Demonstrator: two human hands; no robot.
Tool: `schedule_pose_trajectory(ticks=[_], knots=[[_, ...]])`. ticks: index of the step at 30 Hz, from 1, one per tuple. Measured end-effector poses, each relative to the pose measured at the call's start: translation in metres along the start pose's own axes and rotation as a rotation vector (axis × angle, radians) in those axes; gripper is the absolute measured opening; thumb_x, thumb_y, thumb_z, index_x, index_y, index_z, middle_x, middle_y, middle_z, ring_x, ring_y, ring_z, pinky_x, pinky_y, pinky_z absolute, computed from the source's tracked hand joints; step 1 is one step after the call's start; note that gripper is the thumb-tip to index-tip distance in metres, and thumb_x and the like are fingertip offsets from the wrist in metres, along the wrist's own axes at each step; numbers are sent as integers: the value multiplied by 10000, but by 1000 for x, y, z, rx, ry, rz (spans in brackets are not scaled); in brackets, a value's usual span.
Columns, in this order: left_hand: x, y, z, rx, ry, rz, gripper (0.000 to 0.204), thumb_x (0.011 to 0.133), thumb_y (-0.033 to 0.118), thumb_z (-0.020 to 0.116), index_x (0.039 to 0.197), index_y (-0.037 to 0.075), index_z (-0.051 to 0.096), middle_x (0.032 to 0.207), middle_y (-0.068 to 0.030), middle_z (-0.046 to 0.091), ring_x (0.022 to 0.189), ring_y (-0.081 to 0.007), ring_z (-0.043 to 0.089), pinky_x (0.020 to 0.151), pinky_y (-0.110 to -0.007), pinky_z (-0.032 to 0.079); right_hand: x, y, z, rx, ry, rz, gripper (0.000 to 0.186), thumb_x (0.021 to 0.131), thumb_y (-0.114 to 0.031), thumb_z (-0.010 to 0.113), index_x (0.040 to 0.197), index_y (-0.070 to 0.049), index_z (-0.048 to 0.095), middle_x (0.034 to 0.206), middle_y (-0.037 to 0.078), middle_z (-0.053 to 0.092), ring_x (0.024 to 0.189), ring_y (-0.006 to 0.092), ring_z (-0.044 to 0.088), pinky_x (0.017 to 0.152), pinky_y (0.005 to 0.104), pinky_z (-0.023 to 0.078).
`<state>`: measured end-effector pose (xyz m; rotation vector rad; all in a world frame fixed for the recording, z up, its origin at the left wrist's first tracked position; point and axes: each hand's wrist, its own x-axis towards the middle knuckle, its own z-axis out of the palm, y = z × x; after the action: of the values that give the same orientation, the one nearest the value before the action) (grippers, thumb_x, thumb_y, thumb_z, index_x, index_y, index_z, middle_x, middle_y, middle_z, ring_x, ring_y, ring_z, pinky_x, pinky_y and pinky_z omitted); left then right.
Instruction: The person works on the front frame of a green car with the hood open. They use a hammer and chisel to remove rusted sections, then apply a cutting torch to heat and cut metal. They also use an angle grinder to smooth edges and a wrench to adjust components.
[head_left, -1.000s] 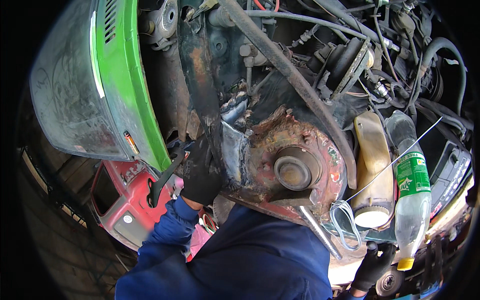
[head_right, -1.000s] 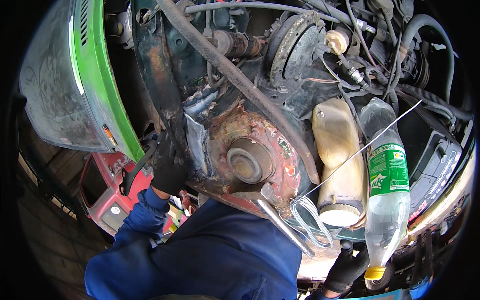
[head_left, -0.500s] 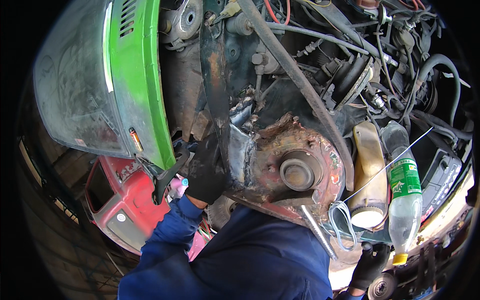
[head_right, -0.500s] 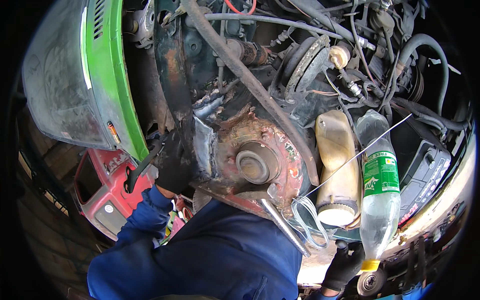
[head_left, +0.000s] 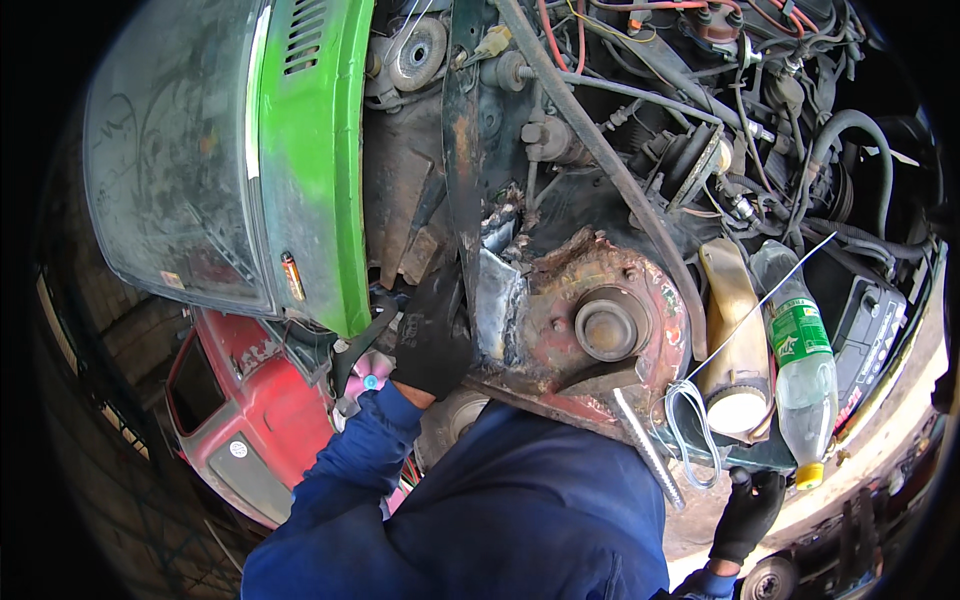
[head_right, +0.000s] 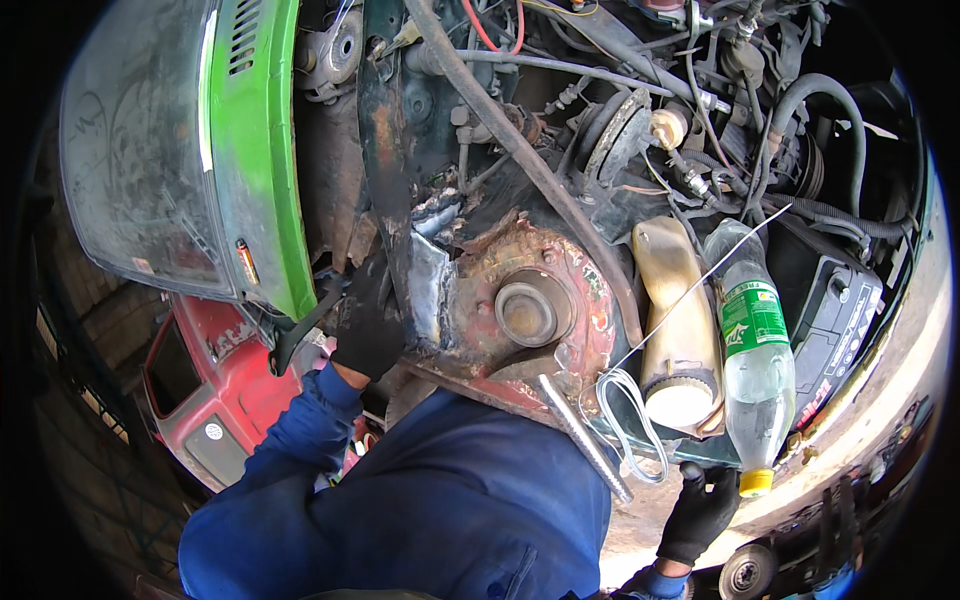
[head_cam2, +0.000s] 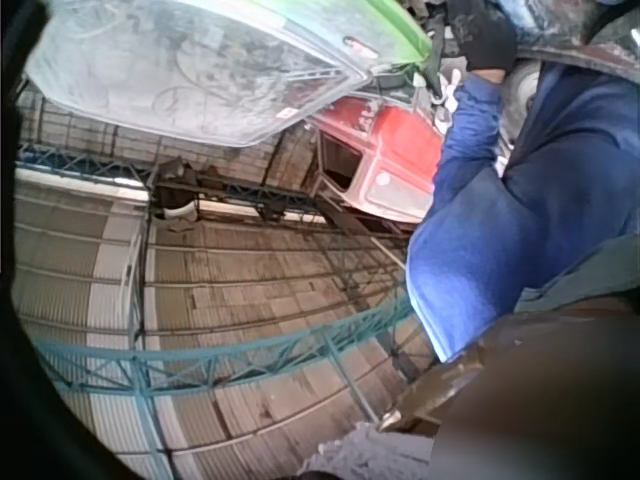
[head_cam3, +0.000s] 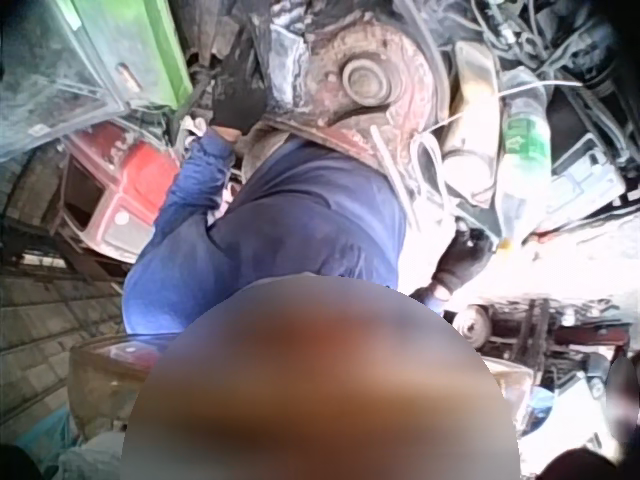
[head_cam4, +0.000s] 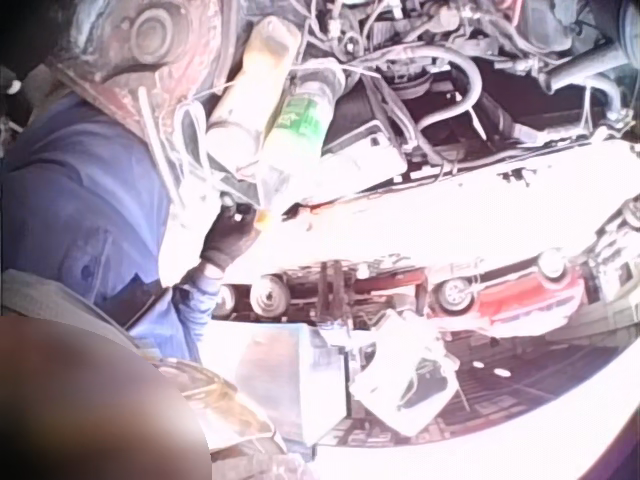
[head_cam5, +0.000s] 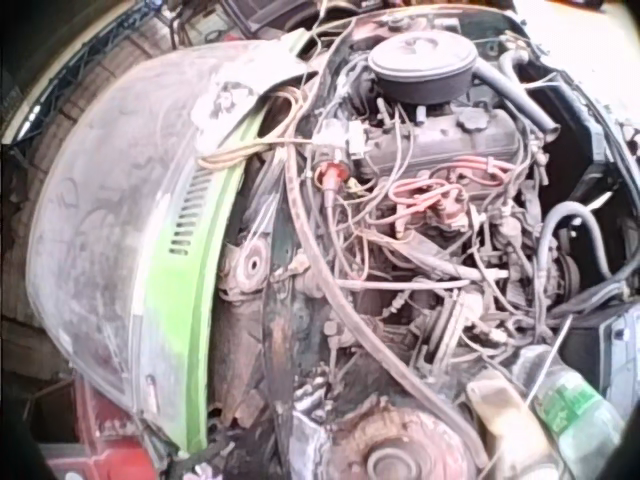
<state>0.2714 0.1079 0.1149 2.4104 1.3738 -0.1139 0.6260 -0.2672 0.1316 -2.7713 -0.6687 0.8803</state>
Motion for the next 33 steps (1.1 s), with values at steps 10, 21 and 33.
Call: schedule_pose_trajectory(ticks=[10, 21, 33], knots=[[1, -5, 1, 87, -9, 113, 519, 962, 78, 640, 1464, -54, 627, 1429, -323, 653, 1303, -512, 633, 1131, -550, 506, -1, -9, -1, 34, -9, 75, 443, 946, -406, 848, 923, -19, 631, 857, 129, 652, 817, 350, 606, 805, 493, 478], [-7, -10, 0, 107, -81, 58, 543, 937, 90, 667, 1469, -17, 637, 1442, -307, 627, 1345, -523, 561, 1175, -608, 428, -6, -16, 3, 113, 24, 181, 406, 944, -306, 875, 937, 4, 613, 878, 131, 626, 864, 338, 578, 850, 472, 474], [-17, -9, -8, 280, -175, 124, 589, 963, 46, 713, 1536, -4, 586, 1544, -281, 582, 1435, -506, 533, 1234, -551, 409, -10, 12, 2, 92, -48, 229, 524, 980, -449, 854, 975, 18, 615, 873, 97, 621, 843, 277, 571, 831, 442, 494]])
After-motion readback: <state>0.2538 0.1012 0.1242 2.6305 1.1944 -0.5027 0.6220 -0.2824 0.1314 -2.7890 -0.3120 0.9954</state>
